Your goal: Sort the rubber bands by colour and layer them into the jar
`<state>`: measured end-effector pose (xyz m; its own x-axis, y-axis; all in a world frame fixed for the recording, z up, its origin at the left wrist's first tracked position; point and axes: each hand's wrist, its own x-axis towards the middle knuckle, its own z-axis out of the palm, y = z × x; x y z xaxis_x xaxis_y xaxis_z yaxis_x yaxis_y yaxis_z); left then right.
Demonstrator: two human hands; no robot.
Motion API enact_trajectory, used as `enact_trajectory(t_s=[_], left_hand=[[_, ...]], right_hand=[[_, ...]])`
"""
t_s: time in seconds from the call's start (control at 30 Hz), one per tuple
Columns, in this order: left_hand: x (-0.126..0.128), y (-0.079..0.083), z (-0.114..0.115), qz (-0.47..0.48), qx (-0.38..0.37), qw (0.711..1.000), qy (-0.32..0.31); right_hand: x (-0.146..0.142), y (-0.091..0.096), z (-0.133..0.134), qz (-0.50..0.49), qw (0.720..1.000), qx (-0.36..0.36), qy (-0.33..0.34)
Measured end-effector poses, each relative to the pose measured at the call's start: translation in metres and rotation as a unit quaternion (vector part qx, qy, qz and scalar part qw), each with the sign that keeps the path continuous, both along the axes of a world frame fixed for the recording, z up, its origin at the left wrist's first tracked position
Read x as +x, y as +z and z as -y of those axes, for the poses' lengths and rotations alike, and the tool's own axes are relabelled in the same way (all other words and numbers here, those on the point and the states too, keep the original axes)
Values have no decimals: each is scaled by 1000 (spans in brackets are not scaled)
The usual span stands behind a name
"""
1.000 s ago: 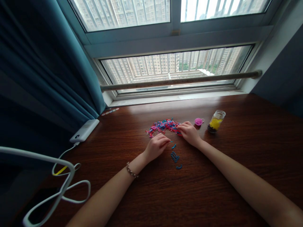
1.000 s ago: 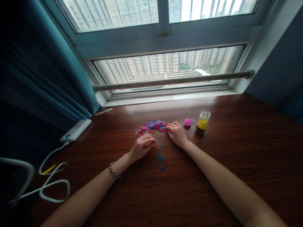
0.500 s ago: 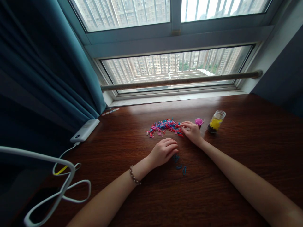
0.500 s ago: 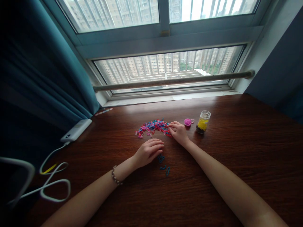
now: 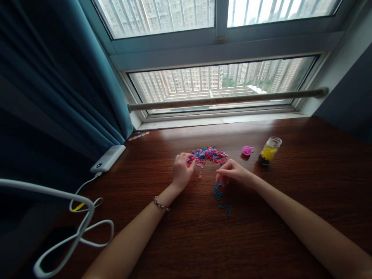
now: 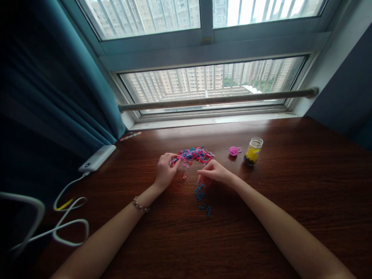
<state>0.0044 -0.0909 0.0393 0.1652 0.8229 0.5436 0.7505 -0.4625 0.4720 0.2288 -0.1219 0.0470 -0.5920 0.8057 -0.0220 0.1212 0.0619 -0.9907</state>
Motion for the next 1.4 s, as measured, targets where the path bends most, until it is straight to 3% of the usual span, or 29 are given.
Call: enact_trajectory(t_s=[0.07,0.13,0.3,0.43,0.6,0.7,0.97,1.27,1.4], left_hand=[[-10,-6,-15,-66,-31,992,99],[-18,-11,-23,-104,-68,983,132],[-24,-18,-29,-73,-94,985,126],[-24,-21,-32,37,-85,991,101],[-22,-23,-33,170,-96,980,35],[-21,-22,-31,208,-91,973,29],[-22,-25,-33,187,-76,979,40],[-21,-21,-30,170,-67,982,45],[-9,-13,-15,162,-70,984,-4]], right_hand=[[-2,0,1,13,1000,-5,16],[0,-4,-2,8,998,20,-53],[15,-16,-16,-8,951,122,-283],[21,-18,-20,-30,926,138,-351],[20,-19,-19,-11,919,158,-361],[18,-20,-18,29,911,187,-365],[18,-25,-21,119,877,267,-381],[20,-27,-21,150,870,272,-383],[19,-30,-21,192,867,285,-361]])
